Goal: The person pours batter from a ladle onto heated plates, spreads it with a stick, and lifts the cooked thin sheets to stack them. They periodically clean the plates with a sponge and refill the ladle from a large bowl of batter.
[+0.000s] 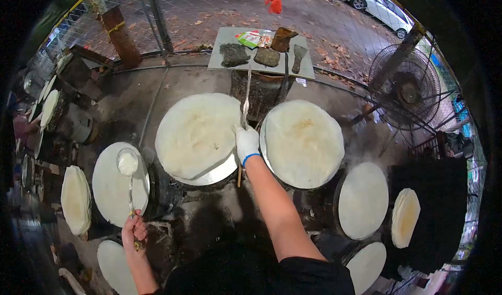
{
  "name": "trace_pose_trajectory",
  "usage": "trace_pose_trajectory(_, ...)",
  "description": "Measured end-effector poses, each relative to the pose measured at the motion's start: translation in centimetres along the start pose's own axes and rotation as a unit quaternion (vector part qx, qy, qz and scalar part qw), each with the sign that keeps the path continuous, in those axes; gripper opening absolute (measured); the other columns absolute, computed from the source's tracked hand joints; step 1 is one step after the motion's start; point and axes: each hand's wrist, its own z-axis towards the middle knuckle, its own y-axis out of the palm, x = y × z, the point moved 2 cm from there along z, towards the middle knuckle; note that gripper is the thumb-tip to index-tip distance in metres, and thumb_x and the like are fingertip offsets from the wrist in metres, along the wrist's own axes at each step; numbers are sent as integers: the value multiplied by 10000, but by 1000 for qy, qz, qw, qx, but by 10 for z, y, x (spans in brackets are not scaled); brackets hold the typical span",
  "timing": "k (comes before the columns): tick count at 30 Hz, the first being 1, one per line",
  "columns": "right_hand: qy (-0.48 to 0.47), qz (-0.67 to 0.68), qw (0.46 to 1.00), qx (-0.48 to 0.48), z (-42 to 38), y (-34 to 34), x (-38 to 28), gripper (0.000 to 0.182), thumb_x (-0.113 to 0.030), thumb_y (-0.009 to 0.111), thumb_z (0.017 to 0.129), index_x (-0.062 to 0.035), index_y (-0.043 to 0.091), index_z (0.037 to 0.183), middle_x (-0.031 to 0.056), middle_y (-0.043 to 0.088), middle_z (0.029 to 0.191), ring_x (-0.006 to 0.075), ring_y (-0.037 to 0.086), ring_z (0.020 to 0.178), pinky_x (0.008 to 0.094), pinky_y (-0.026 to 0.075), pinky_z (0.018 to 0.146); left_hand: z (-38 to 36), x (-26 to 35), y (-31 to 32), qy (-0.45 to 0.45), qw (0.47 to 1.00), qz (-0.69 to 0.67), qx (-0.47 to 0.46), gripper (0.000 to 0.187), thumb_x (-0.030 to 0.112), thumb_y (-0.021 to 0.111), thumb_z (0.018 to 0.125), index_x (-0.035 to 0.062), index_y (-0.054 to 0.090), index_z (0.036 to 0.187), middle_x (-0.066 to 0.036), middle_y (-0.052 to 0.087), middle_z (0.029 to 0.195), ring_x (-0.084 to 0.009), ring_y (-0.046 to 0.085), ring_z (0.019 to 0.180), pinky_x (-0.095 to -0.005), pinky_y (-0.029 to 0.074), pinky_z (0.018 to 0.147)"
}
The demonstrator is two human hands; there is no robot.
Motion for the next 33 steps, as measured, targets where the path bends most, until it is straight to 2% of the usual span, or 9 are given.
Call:
trace_pose_trajectory(4,-67,68,995,7,-25,-16,-37,324,-197,612,839,60,615,1035,88,648,863,126,567,704,269,455,614,-17,-10,13,18,1000,2,1,222,75,525,881,-26,504,1077,1,401,643,-57,320,416,-196,281,325)
trace_pose_trajectory(6,21,91,995,29,-42,-62,-72,251,-235,645,828,2,651,912,-1,595,700,91,514,558,233,402,493,-20,-18,20,14,1000,6,-4,219,75,520,888,-25,503,1083,2,401,643,-54,325,418,-196,283,324)
trace_pose_trajectory(8,-59,65,993,83,-36,-137,-58,241,-241,659,822,-8,653,885,-13,570,661,87,470,476,243,363,408,-17,-29,16,-21,999,1,-27,219,74,514,896,-23,499,1092,1,406,643,-52,332,419,-196,286,324)
trace_pose_trajectory(11,-2,1,979,205,-53,-258,-47,217,-220,661,821,-11,649,877,-2,557,636,91,462,485,250,358,441,-11,-55,25,-53,996,-32,-59,231,74,493,912,-30,482,1117,-4,435,664,-56,357,429,-200,307,320)
trace_pose_trajectory(14,-10,-98,963,252,0,-367,50,353,-280,676,779,29,664,948,147,667,773,223,625,682,340,482,646,-14,-76,51,-63,997,-3,-51,231,78,494,912,-37,485,1112,-2,435,667,-57,359,431,-200,314,320)
trace_pose_trajectory(20,20,-289,922,258,14,-405,31,389,-307,636,778,-16,646,1036,229,646,1004,384,604,978,396,466,842,-37,-113,116,-71,995,28,-60,242,90,503,906,-51,510,1102,6,408,651,-59,354,434,-198,309,324)
trace_pose_trajectory(24,-2,-294,885,361,-13,-405,5,486,-382,664,754,-5,636,1060,218,654,997,356,615,964,385,469,822,-56,-130,132,-85,993,33,-72,250,90,502,905,-50,511,1113,8,400,638,-58,352,435,-196,308,327)
trace_pose_trajectory(28,57,-283,925,248,-6,-404,41,519,-387,691,712,-15,639,1069,259,623,1053,382,596,1002,405,455,877,-68,-137,131,-86,993,17,-81,253,93,499,906,-49,514,1115,5,409,636,-58,350,431,-196,311,331)
trace_pose_trajectory(33,-8,-205,963,172,2,-390,9,468,-256,674,702,-9,623,1097,239,649,994,326,643,899,371,490,791,-81,-129,106,-65,996,-11,-64,237,87,501,898,-52,533,1087,2,423,635,-58,363,428,-196,314,334)
